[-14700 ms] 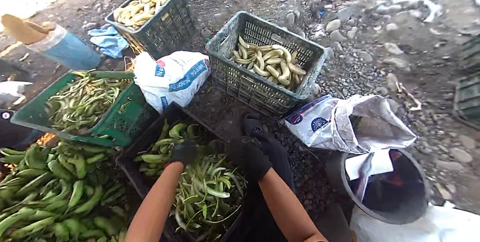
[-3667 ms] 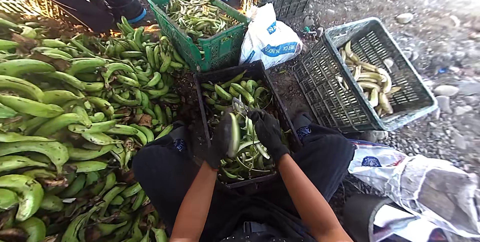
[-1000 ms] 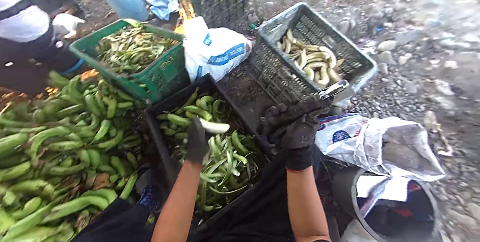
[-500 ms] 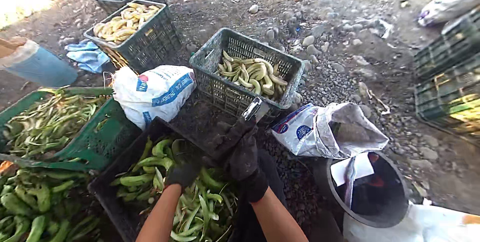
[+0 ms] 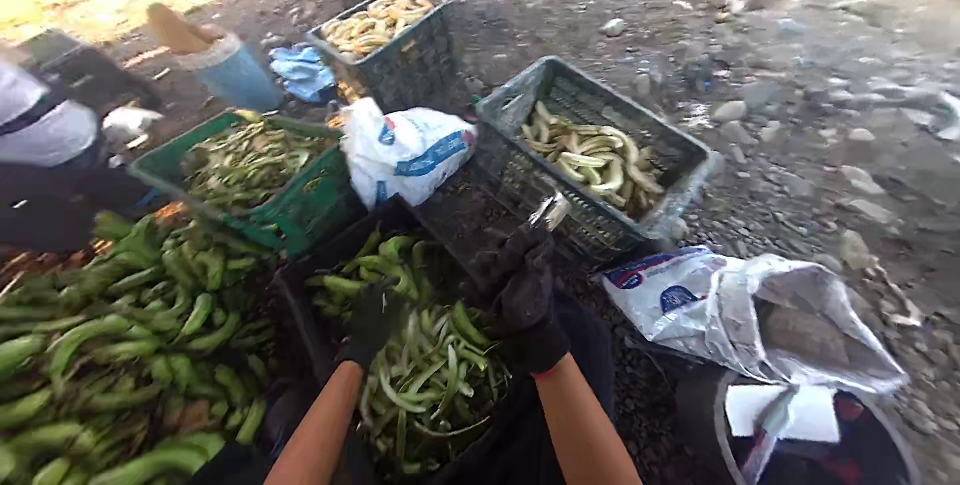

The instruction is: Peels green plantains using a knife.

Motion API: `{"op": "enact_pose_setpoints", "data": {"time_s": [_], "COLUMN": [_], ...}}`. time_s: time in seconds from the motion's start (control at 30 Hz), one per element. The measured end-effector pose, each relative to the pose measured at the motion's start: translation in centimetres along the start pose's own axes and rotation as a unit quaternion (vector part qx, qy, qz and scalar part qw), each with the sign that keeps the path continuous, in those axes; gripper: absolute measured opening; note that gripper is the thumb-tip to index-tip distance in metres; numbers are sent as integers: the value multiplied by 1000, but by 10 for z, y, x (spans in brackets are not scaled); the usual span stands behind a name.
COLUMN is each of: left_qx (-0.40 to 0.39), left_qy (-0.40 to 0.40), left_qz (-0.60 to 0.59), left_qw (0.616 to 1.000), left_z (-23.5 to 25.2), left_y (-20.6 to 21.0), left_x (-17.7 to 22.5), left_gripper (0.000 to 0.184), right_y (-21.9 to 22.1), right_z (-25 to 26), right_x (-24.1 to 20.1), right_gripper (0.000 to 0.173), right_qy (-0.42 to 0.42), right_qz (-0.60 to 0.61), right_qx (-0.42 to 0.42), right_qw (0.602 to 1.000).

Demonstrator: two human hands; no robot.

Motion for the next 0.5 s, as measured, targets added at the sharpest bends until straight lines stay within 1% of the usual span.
{"op": "enact_pose_setpoints", "data": {"time_s": [0.03,0.07,0.1,0.13,0.2,0.23,0.27,0.3,0.33,0.37,0.4,0.43,0.47,0.5], "left_qx": [32,61,77,89,105,116,124,126,119,109,99,85,77,76], "left_qy": [-1,-13,-20,-26,-42,-55,-64,-74,-82,-98,-121,-139,-154,-158], "left_qz": [-101,-212,-321,-421,-550,-572,-575,-561,-525,-511,-537,-589,-631,-645], "left_qw": [994,975,944,902,828,811,806,815,839,847,829,792,756,744], "left_z": [-12,-26,-38,-46,-67,-79,-89,-98,-107,-116,-123,-127,-131,-135], "left_y": [-17,-33,-46,-56,-73,-79,-82,-82,-81,-77,-70,-61,-54,-50], "left_x": [-6,-10,-15,-25,-39,-43,-47,-53,-60,-66,-72,-74,-74,-73], "left_gripper": [51,49,46,45,44,45,47,53,57,57,54,52,54,56], "right_y": [3,7,13,20,34,39,43,46,50,54,58,61,64,64], "right_z": [-1,-3,-7,-10,-20,-28,-36,-47,-57,-69,-82,-94,-105,-114], "right_x": [5,10,14,18,34,45,58,72,84,95,105,113,120,127], "right_gripper": [64,66,69,72,78,86,91,91,88,81,68,59,54,51], "right_qy": [-6,-11,-18,-22,14,55,97,134,154,164,175,179,178,169], "right_qz": [-33,-67,-108,-140,-174,-200,-235,-266,-296,-327,-357,-388,-423,-461], "right_qx": [-20,-45,-73,-101,-145,-163,-188,-217,-252,-292,-313,-330,-337,-334], "right_qw": [999,997,991,985,974,965,949,930,908,884,863,842,822,805]}}
Point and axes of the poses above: each hand's wrist, its own z-axis towards the middle knuckle, its own y-axis out of the palm, x = y × z, the point moved 8 cm from there along z, towards the middle knuckle, and after that the axes turned 9 degrees about -y, right-handed, at the moved point
